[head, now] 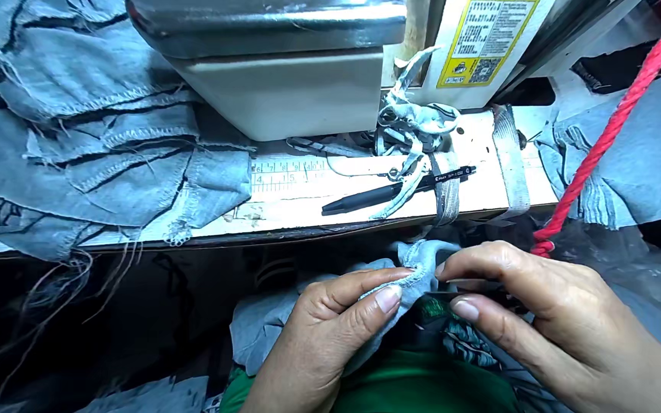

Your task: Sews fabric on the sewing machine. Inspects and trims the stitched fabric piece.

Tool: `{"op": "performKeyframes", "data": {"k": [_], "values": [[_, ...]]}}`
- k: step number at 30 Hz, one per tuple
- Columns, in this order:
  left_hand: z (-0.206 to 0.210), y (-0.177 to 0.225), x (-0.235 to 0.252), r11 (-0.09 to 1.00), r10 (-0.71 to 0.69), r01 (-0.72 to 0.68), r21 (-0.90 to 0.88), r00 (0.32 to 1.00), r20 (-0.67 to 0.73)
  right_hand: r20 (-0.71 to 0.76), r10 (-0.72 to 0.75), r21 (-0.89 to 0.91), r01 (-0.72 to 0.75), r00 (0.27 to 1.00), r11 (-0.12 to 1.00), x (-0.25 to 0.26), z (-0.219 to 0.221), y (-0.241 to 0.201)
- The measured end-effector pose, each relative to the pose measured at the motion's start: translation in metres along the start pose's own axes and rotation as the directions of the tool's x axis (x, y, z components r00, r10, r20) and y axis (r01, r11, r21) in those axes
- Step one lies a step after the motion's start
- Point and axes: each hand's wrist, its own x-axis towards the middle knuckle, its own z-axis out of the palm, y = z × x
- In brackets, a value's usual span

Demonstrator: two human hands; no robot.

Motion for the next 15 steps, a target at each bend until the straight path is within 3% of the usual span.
{"op": "performKeyframes", "data": {"k": [7, 15], "values": [[0.0024, 0.0006, -0.0019, 1.000, 0.001, -0.001, -0.001, 1.000, -0.014, 0.023, 0.000, -0.166, 0.004, 1.000, 0.986, -0.0022, 0.0012, -0.0022], [0.0000, 0.0019, -0.0030, 0.999, 0.029, -0.028, 0.046, 1.000, -0.009, 0.013, 0.008, -0.196, -0.005, 1.000, 0.981, 0.0008, 0.0040, -0.0011]]}}
